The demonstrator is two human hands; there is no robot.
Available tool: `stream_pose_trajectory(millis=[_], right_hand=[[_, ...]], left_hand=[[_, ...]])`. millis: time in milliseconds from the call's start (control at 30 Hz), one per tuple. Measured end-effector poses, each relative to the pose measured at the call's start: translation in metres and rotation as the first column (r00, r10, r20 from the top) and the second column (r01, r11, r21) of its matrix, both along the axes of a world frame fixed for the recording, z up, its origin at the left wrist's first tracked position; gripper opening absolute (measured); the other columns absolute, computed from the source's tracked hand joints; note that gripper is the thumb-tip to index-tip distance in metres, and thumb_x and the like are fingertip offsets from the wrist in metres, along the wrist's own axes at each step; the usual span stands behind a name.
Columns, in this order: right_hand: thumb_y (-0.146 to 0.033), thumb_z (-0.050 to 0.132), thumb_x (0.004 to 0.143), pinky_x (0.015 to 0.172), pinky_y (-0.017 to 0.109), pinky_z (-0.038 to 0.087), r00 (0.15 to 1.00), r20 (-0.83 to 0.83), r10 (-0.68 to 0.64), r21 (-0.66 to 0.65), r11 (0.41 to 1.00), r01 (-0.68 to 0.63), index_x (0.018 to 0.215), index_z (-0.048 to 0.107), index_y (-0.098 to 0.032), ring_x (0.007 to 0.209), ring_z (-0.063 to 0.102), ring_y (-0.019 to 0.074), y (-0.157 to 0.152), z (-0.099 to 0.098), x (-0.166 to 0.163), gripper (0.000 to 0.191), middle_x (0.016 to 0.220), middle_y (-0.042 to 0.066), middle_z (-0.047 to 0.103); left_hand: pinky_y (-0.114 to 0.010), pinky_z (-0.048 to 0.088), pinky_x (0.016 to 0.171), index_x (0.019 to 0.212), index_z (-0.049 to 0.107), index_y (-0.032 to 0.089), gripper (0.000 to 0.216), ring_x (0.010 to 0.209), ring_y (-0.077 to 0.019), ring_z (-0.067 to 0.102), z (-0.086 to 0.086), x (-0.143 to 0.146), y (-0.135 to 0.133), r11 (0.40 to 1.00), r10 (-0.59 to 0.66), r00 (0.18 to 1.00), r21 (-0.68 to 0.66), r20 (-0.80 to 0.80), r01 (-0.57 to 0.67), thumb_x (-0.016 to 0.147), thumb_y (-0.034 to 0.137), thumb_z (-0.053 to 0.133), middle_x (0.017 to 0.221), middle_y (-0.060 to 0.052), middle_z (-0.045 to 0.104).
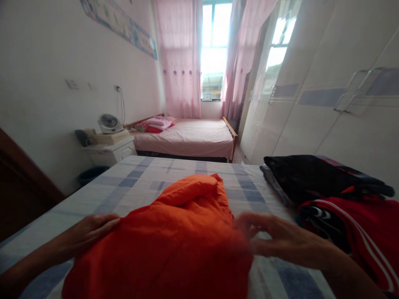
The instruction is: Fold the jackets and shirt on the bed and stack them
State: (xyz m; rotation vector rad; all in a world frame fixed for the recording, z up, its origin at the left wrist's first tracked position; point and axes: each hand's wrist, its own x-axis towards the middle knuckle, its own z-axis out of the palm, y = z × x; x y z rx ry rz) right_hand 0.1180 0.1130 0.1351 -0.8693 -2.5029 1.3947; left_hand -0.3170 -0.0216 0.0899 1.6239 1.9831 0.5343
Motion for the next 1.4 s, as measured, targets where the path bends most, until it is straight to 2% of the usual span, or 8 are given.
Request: stream_pose_trajectory(millis=[233,467,667,767,833,1000,1200,1400], right_hand=[[-0.060,0.049,0.080,0.082,0.042,0.050,0.894,0.035,-0.447,-0.106,0.888,0.448,0.102,0.067,-0.020,0.097,0.060,0.0282,0.011,-0.050,-0.008,0.048,0.101,0.009,0.066],[-0.044,0.062,0.075,0.082,0.036,0.049,0.809,-0.305,-0.502,-0.507,0.805,0.308,0.105,0.066,-0.021,0.090,0.063,0.0224,-0.008,-0.047,-0.058,0.038,0.100,0.005,0.068],[-0.028,0.058,0.078,0.080,0.027,0.047,0.711,-0.519,-0.474,-0.458,0.857,0.237,0.109,0.063,-0.023,0.087,0.060,0.0148,-0.008,-0.027,-0.104,0.032,0.101,0.001,0.066],[-0.029,0.058,0.079,0.081,0.028,0.046,0.777,-0.476,-0.413,-0.467,0.867,0.175,0.112,0.062,-0.025,0.087,0.060,0.0149,-0.017,-0.029,-0.106,0.034,0.102,0.000,0.065],[-0.033,0.057,0.082,0.087,0.030,0.045,0.865,-0.397,-0.307,-0.442,0.890,0.114,0.116,0.060,-0.026,0.095,0.059,0.0166,-0.026,-0.032,-0.103,0.035,0.107,0.001,0.064],[-0.032,0.037,0.092,0.099,0.033,0.037,0.957,-0.267,-0.109,-0.040,0.994,0.102,0.118,0.059,-0.026,0.110,0.053,0.0178,-0.031,-0.044,-0.094,0.034,0.119,0.003,0.060],[-0.027,0.050,0.078,0.089,0.036,0.041,0.872,-0.046,-0.488,0.550,0.716,0.430,0.117,0.053,-0.015,0.104,0.055,0.0245,-0.013,-0.093,-0.073,0.041,0.116,0.013,0.059],[-0.024,0.036,0.082,0.065,0.029,0.044,0.878,0.043,-0.477,0.496,0.773,0.396,0.092,0.061,-0.019,0.077,0.063,0.0216,-0.011,-0.100,-0.065,0.027,0.088,0.008,0.068]], left_hand=[[-0.031,0.051,0.084,0.112,0.061,0.022,0.043,0.101,-0.0219,0.063,0.027,0.061,0.008,0.922,0.007,0.963,0.375,-0.270,0.098,0.090,0.049,0.037,0.116,-0.006,0.064],[-0.038,0.048,0.095,0.139,0.033,0.012,0.063,0.124,-0.0272,0.047,0.014,0.171,-0.003,0.562,-0.329,0.691,0.455,-0.643,0.691,0.087,0.044,0.050,0.137,-0.017,0.046],[-0.032,0.055,0.075,0.129,0.046,0.013,0.041,0.091,-0.0223,0.065,0.011,0.168,0.005,0.644,-0.239,0.849,0.577,-0.471,0.501,0.088,0.020,0.045,0.105,-0.013,0.066],[-0.025,0.053,0.075,0.118,0.056,0.023,0.031,0.088,-0.0162,0.064,0.027,0.134,0.005,0.764,-0.338,0.923,0.518,-0.187,0.384,0.089,0.029,0.048,0.104,-0.004,0.065],[-0.026,0.051,0.081,0.120,0.054,0.023,0.037,0.102,-0.0180,0.060,0.030,0.110,0.015,0.851,-0.197,0.980,0.492,-0.024,0.183,0.089,0.040,0.047,0.120,-0.006,0.060],[-0.038,0.044,0.091,0.122,0.056,0.015,0.057,0.110,-0.0298,0.056,-0.002,0.084,0.068,0.949,-0.040,0.999,0.314,0.022,0.031,0.076,0.049,0.059,0.121,-0.013,0.061],[-0.030,0.047,0.070,0.085,0.071,0.018,0.030,0.080,-0.0246,0.064,-0.032,0.104,0.103,0.941,-0.106,0.967,0.338,0.233,0.021,0.080,0.039,0.049,0.081,-0.005,0.071],[-0.027,0.049,0.063,0.111,0.060,0.011,0.052,0.076,-0.0213,0.062,0.006,0.081,0.099,0.852,0.043,0.892,0.450,0.449,-0.267,0.084,0.051,0.041,0.086,-0.005,0.069]])
